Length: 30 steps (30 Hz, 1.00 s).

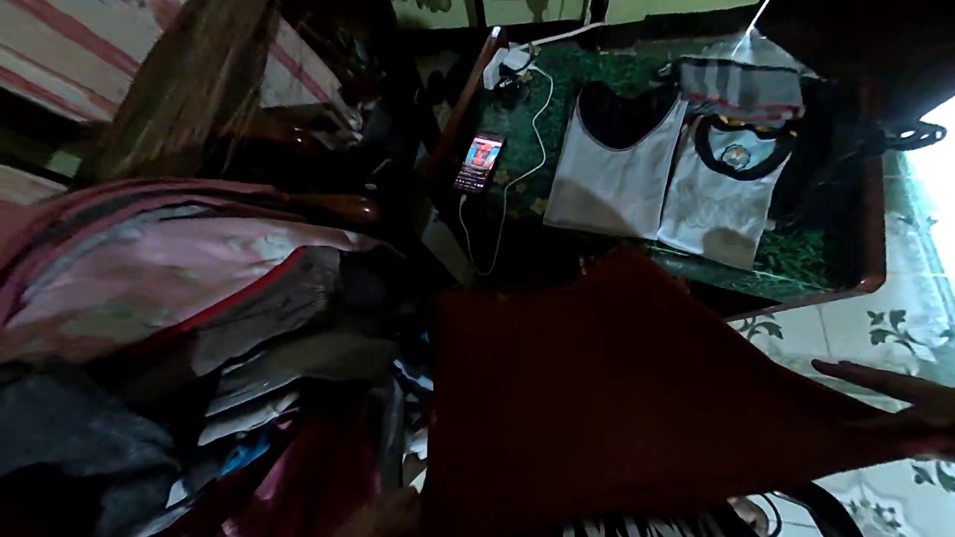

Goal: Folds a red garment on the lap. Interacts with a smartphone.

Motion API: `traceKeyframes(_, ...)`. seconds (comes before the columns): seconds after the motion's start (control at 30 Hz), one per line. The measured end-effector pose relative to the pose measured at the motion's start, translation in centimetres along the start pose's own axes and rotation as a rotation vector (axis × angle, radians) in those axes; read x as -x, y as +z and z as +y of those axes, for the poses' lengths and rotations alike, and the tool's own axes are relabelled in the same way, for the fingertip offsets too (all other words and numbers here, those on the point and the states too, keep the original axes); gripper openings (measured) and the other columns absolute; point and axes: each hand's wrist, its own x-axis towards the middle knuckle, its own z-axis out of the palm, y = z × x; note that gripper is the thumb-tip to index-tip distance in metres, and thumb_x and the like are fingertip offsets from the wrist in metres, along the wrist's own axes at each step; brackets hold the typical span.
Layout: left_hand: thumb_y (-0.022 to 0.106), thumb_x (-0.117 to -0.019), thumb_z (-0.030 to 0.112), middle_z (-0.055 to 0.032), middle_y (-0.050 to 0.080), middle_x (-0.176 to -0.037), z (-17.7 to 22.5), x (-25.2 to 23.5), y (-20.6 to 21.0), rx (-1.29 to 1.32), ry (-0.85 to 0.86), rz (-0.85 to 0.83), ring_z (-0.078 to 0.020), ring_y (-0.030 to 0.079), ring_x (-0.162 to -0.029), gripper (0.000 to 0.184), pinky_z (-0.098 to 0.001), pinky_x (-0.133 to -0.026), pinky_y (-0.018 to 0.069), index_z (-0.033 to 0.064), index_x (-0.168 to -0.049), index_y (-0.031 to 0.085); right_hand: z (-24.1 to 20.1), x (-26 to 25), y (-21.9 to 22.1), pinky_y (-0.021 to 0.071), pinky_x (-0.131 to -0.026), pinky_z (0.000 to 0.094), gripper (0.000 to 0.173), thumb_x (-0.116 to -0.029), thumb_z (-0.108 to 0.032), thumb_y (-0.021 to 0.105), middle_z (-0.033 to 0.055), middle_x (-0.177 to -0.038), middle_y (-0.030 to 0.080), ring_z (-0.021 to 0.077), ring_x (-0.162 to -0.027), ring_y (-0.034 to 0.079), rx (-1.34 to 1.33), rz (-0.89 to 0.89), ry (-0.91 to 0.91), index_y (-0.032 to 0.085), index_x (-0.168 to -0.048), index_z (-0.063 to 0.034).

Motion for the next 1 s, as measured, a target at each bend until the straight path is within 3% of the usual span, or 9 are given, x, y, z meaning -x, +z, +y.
traceKeyframes(0.07,0.079,-0.0799,0.013,-0.0079,0.069,-0.114,-2.3,-0.5,-1.8,0.112,0.057,0.007,-0.0158,0.066,-0.103,0.013,-0.0349,-0.088,0.0575,0.0031,-0.087,0.073,0.1,-1.1,-1.5,0.0375,-0.117,0.052,0.033,-0.0935,-0.019,0.067,0.0137,-0.156,0.047,0.0359,-0.147,0.038,-0.059,-0.012,-0.087,0.073,-0.123,-0.0057)
traceKeyframes(0.17,0.073,-0.0822,0.013,0.0095,0.073,-0.093,-3.3,-2.9,-3.6,0.401,0.025,0.371,0.0006,0.067,-0.081,0.014,-0.0206,-0.073,0.0581,0.0153,-0.096,0.074,1.9,-5.4,-3.9,0.0551,-0.102,0.0382,0.019,-0.0957,-0.031,0.065,0.0017,-0.12,0.074,0.0223,-0.118,0.067,-0.373,0.069,-0.339,0.078,-0.099,-0.0179)
traceKeyframes(0.27,0.051,-0.1047,0.016,-0.0017,0.066,-0.096,-2.7,-9.0,-3.5,0.668,-0.303,0.7,-0.0059,0.064,-0.083,0.022,-0.0273,-0.076,0.0562,0.0022,-0.118,0.062,3.1,-12.5,-2.1,0.0576,-0.064,0.0217,0.02,-0.0919,-0.021,0.051,-0.0093,-0.076,0.071,0.0024,-0.067,0.066,-0.841,0.4,-0.179,0.07,-0.087,-0.0259)
traceKeyframes(0.37,0.047,-0.1075,0.042,-0.0122,0.069,-0.112,-6.6,-12.5,-2.4,0.814,-0.505,0.603,-0.0194,0.068,-0.097,0.047,-0.0421,-0.085,0.0584,0.0032,-0.132,0.059,3.1,-17.4,1.3,0.0591,-0.078,0.0302,0.037,-0.1086,-0.042,0.037,-0.0039,-0.099,0.069,0.007,-0.088,0.067,-0.822,0.271,0.091,0.058,-0.125,-0.0167)
traceKeyframes(0.47,0.049,-0.1066,0.042,-0.0166,0.066,-0.117,-8.4,-12.4,-1.1,0.897,-0.649,0.56,-0.0274,0.067,-0.1,0.048,-0.0467,-0.082,0.0576,0.0039,-0.135,0.056,5.1,-18.7,4.2,0.0594,-0.081,0.0371,0.033,-0.108,-0.026,0.047,0.0054,-0.107,0.067,0.0141,-0.092,0.067,-0.791,0.161,0.265,0.056,-0.132,-0.0057)
traceKeyframes(0.6,0.047,-0.1088,0.035,-0.0213,0.057,-0.133,-7.9,-10.9,0.5,0.981,-0.717,0.576,-0.0321,0.063,-0.11,0.048,-0.0486,-0.088,0.0551,0.0044,-0.146,0.044,6.6,-17.2,5.7,0.0615,-0.077,0.0358,0.025,-0.105,-0.014,0.047,0.0049,-0.101,0.068,0.0158,-0.088,0.07,-0.968,0.194,0.268,0.053,-0.127,-0.0059)
traceKeyframes(0.77,0.041,-0.1095,0.03,-0.011,0.069,-0.106,-7.3,-10.1,1.5,1.211,-0.429,0.781,-0.0211,0.069,-0.092,0.036,-0.0404,-0.079,0.0595,0.0042,-0.13,0.055,8.3,-15.7,3.4,0.0598,-0.09,0.0382,0.067,-0.0784,-0.048,0.081,-0.0014,-0.115,0.07,0.0151,-0.105,0.068,-1.073,0.265,-0.037,0.059,-0.134,-0.0186)
traceKeyframes(0.87,0.043,-0.108,0.018,-0.0078,0.069,-0.107,-4.5,-9.6,-1.1,1.055,-0.21,0.847,-0.0162,0.069,-0.096,0.029,-0.0369,-0.085,0.0597,0.0003,-0.128,0.055,5.2,-15.2,0.6,0.0602,-0.078,0.0261,0.021,-0.0902,-0.034,0.064,-0.0093,-0.086,0.072,0.0048,-0.08,0.069,-1.016,0.426,-0.098,0.066,-0.108,-0.0233)
traceKeyframes(1.0,0.052,-0.1059,0.014,-0.0071,0.067,-0.101,0.5,-10.7,-7.9,0.746,-0.198,0.987,-0.0113,0.067,-0.087,0.024,-0.0317,-0.081,0.0586,-0.0023,-0.123,0.058,1.6,-15.6,-4.8,0.0575,-0.065,0.0222,0.016,-0.1034,-0.031,0.052,-0.0089,-0.085,0.068,0.0021,-0.071,0.065,-0.843,0.565,-0.07,0.063,-0.11,-0.0216)
